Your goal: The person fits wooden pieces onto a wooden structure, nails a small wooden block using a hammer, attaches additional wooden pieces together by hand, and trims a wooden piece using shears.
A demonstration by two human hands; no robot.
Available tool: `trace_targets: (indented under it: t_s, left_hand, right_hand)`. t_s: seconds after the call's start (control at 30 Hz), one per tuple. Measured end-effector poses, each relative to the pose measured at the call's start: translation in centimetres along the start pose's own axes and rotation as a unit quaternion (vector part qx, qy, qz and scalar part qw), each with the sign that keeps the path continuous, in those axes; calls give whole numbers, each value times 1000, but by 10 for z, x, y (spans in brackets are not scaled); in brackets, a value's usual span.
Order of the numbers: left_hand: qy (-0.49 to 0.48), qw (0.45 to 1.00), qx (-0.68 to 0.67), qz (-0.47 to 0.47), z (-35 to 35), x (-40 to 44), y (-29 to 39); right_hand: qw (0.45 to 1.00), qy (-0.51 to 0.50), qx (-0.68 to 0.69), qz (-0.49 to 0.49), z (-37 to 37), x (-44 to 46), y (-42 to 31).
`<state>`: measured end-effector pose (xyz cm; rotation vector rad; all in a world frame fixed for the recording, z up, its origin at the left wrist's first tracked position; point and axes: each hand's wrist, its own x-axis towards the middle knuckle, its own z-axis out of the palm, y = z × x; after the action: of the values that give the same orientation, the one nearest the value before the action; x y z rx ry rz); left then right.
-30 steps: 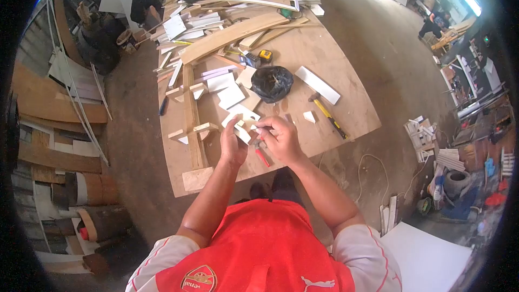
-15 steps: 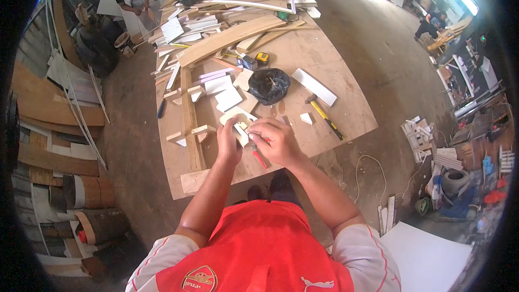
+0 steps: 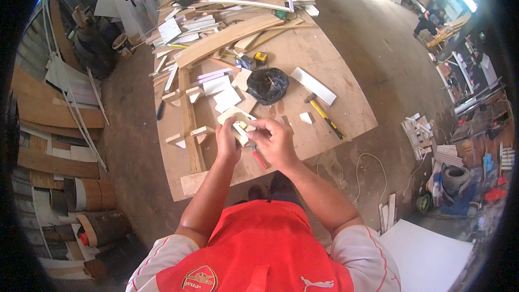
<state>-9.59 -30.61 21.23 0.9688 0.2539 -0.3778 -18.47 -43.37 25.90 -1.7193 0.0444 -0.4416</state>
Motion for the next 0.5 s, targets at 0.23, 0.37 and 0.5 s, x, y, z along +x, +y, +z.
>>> trace_targets:
  t_s: [0.23,0.37,0.5]
  left_hand:
    - [10,999,-32,0,2,4,-4]
    - [5,1000,-25,-7,-2,7,-6]
    - [0,1000,3,3,-8,15,-14]
  right_hand:
    - [1000,17,11,-8,6,-3,13]
    - [999,-3,49,21,2,-3,17]
    - [994,-18,88,59,1,-1,24]
